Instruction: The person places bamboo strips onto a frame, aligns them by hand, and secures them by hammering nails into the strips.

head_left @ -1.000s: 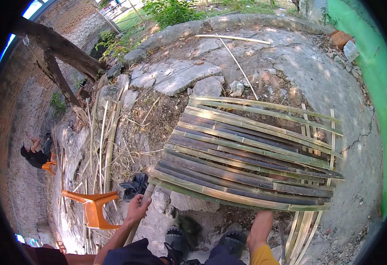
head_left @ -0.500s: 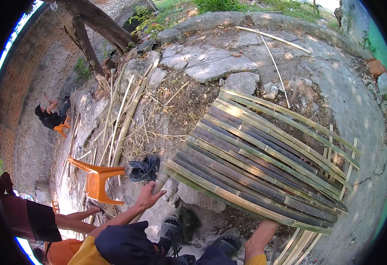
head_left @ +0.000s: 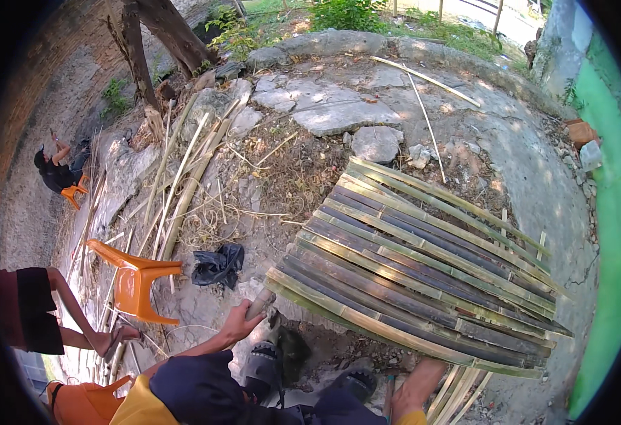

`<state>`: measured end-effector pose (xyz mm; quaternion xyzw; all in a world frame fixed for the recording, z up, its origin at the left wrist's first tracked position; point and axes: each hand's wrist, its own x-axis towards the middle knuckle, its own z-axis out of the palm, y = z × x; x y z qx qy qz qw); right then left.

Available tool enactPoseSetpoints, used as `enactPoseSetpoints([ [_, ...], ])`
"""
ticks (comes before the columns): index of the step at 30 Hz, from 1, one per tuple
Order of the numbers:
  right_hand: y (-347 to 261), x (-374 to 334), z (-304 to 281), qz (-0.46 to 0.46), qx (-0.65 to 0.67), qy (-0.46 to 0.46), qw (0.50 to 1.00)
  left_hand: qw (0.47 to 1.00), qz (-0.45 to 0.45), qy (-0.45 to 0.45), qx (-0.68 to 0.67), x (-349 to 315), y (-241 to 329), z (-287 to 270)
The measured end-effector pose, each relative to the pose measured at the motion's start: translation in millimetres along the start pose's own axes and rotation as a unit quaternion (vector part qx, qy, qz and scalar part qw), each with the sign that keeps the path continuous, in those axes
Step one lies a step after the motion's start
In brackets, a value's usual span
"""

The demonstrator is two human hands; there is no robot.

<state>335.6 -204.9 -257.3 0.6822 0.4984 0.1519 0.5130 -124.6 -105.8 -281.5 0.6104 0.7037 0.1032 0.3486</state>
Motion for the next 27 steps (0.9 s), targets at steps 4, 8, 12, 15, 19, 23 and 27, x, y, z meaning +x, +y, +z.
enactPoseSetpoints([
  [4, 9.0, -8.2, 7.0, 0.021, -0.025, 0.007, 0.999, 1.0, 0.012, -0.025, -0.014, 5.6, -19.5, 16.9],
  [8, 17.2, -13.9, -4.0, 0.027, -0.029, 0.021, 0.999, 0.998, 0.038, -0.022, -0.039, 8.0, -45.6, 26.8],
  [12, 19.4, -21.0, -10.3, 0.02, -0.015, 0.031, 0.999, 0.998, 0.025, -0.025, -0.06, 10.1, -74.3, 36.0],
  [15, 40.7, -33.4, -8.4, 0.037, 0.032, 0.025, 0.999, 0.993, 0.065, -0.032, -0.094, 19.6, -63.3, 44.4],
  [19, 51.7, -34.0, -5.1, 0.051, 0.363, 0.012, 0.93, 0.978, -0.009, -0.117, -0.174, 19.9, -59.8, 49.0],
  [23, 63.0, -15.8, -11.6, 0.044, 0.996, 0.025, 0.077, 0.97, -0.011, -0.119, -0.213, 18.9, -70.7, 54.6],
  [27, 73.6, 11.2, -38.6, 0.013, 0.999, 0.038, -0.014, 0.969, 0.057, -0.078, -0.227, 23.5, -89.8, 71.0],
])
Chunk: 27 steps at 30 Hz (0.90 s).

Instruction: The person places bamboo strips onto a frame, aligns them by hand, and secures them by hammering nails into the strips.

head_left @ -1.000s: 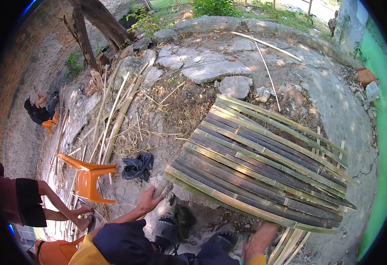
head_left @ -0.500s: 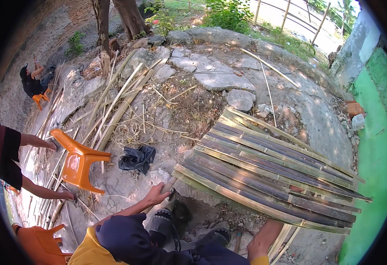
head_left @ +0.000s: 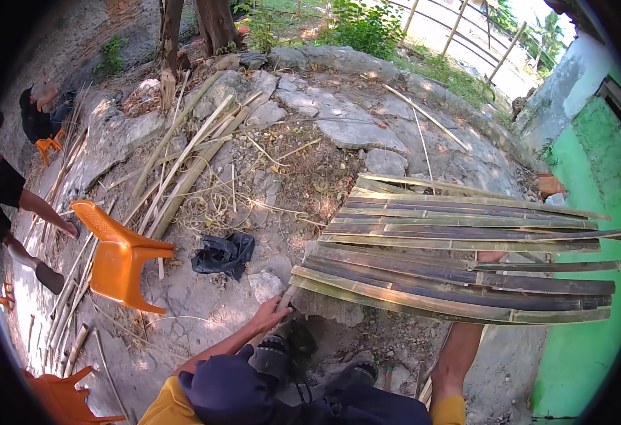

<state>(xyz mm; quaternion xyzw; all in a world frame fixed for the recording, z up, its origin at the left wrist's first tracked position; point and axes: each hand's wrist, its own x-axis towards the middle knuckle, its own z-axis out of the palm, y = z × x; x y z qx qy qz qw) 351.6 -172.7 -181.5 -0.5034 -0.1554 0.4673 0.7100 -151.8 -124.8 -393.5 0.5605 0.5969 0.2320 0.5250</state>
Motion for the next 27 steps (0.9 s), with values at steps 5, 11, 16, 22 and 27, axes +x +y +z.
enactPoseSetpoints([
  [5, -19.6, 33.0, 40.6, -0.033, 0.006, -0.033, 0.999, 0.996, -0.054, -0.048, -0.056, 3.5, 18.8, -1.2],
  [11, -34.5, 119.7, 143.9, -0.079, 0.031, -0.09, 0.992, 0.995, -0.052, -0.059, -0.054, 3.9, 16.3, -6.2],
  [16, -63.7, 208.7, 284.7, -0.149, 0.071, -0.161, 0.973, 0.998, 0.003, -0.054, 0.01, 18.7, -7.5, 3.4],
  [22, -65.8, 234.6, 401.7, -0.184, 0.08, -0.226, 0.953, 0.999, 0.02, -0.049, 0.001, 24.1, -33.4, 5.1],
  [27, -45.9, 228.1, 455.2, -0.287, 0.051, -0.162, 0.943, 0.99, -0.033, -0.114, -0.07, 18.9, -12.9, -3.3],
])
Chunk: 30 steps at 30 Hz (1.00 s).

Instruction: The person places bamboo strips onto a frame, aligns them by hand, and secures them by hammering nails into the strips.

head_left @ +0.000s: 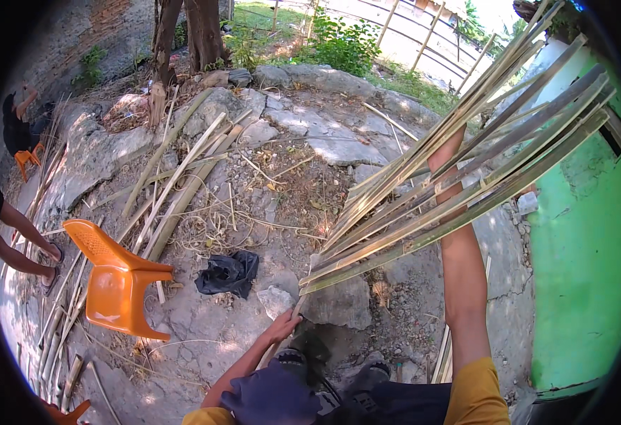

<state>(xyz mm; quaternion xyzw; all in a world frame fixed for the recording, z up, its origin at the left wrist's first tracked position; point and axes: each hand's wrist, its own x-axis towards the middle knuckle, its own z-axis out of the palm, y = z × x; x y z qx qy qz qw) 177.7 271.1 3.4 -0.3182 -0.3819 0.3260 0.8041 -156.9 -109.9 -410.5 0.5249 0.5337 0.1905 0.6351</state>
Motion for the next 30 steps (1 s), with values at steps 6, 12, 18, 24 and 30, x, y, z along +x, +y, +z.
enactPoseSetpoints([
  [6, 14.1, -19.6, 72.7, -0.045, -0.051, -0.046, 0.997, 0.996, -0.011, -0.02, -0.083, -8.3, -1.4, -8.3],
  [12, 32.4, -13.7, 96.1, 0.076, -0.083, -0.058, 0.992, 0.991, -0.02, -0.039, -0.123, -5.6, 11.1, -2.4],
  [18, 16.0, -40.1, 124.1, 0.177, -0.091, -0.246, 0.949, 0.986, -0.051, -0.066, -0.147, -10.4, 14.2, -12.0],
  [24, -0.8, -65.9, 116.5, 0.098, -0.236, -0.264, 0.93, 0.969, -0.069, -0.092, -0.22, -2.5, -2.4, -18.0],
  [30, 9.9, -81.1, 56.3, 0.119, -0.301, -0.249, 0.913, 0.956, -0.065, -0.15, -0.245, -0.5, -0.5, -40.5],
])
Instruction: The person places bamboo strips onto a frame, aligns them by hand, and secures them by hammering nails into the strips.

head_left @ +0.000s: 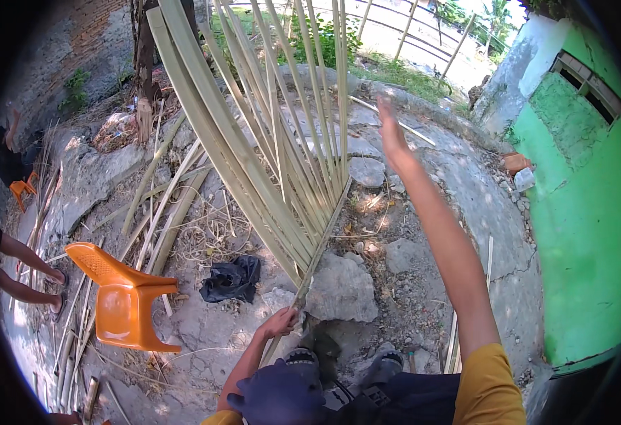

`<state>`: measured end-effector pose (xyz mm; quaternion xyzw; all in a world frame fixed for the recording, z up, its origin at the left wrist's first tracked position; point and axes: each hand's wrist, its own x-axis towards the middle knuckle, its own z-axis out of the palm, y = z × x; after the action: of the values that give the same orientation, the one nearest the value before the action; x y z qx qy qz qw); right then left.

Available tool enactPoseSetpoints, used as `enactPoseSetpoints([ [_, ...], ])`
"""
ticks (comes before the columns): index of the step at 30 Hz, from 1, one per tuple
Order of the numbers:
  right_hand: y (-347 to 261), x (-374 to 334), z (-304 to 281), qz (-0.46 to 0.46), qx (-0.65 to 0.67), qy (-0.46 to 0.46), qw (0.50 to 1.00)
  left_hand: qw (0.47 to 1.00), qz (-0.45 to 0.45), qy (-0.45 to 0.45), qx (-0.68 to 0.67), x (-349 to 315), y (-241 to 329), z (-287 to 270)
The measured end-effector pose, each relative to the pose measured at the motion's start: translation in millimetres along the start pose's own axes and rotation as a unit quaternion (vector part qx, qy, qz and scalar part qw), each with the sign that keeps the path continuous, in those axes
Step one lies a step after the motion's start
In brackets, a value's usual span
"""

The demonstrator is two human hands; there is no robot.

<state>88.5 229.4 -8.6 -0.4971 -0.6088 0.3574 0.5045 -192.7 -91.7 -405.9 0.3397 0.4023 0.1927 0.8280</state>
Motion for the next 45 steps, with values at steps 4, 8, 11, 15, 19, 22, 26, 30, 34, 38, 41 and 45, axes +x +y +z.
enactPoseSetpoints([
  [4, 72.2, -40.0, -17.1, 0.08, -0.039, 0.0, 0.996, 0.995, -0.011, -0.102, -0.015, -1.6, 12.2, -40.7],
  [8, 130.7, -110.8, -28.7, 0.235, -0.023, -0.036, 0.971, 0.996, -0.03, -0.065, -0.058, -6.1, 28.2, -47.4],
  [11, 170.4, -159.1, -16.5, 0.259, -0.002, -0.062, 0.964, 0.999, -0.027, -0.032, -0.024, -10.5, 17.7, -64.8],
  [15, 204.6, -219.6, -1.0, 0.346, 0.043, -0.088, 0.933, 0.999, -0.009, -0.034, -0.008, -6.5, 12.8, -65.6],
  [19, 219.8, -289.0, 32.0, 0.434, 0.12, -0.147, 0.881, 0.998, -0.015, -0.03, 0.062, -2.8, 14.4, -61.8],
  [22, 222.5, -336.9, 76.6, 0.479, 0.166, -0.221, 0.833, 0.997, -0.018, 0.026, 0.065, -7.1, 7.8, -67.4],
  [26, 240.5, -348.5, 112.3, 0.429, 0.162, -0.148, 0.876, 0.996, 0.005, 0.013, 0.089, -12.2, 10.4, -71.2],
  [30, 285.3, -300.3, 117.8, 0.409, 0.176, -0.003, 0.895, 0.991, 0.003, 0.035, 0.126, -11.5, 14.4, -62.3],
  [34, 343.7, -245.5, 102.9, 0.328, 0.163, 0.037, 0.93, 0.994, 0.026, 0.01, 0.108, -1.3, 17.8, -55.7],
  [38, 365.7, -210.5, 141.5, 0.351, 0.09, 0.068, 0.93, 0.994, 0.014, 0.04, 0.104, -19.6, 10.6, -65.7],
  [41, 395.6, -186.2, 100.2, 0.179, -0.337, -0.025, 0.924, 0.995, 0.005, 0.039, 0.09, 1.5, 22.4, -41.6],
  [45, 385.2, -186.9, 152.2, 0.336, -0.175, 0.052, 0.924, 0.992, -0.02, 0.072, 0.104, -25.1, 23.9, -59.8],
])
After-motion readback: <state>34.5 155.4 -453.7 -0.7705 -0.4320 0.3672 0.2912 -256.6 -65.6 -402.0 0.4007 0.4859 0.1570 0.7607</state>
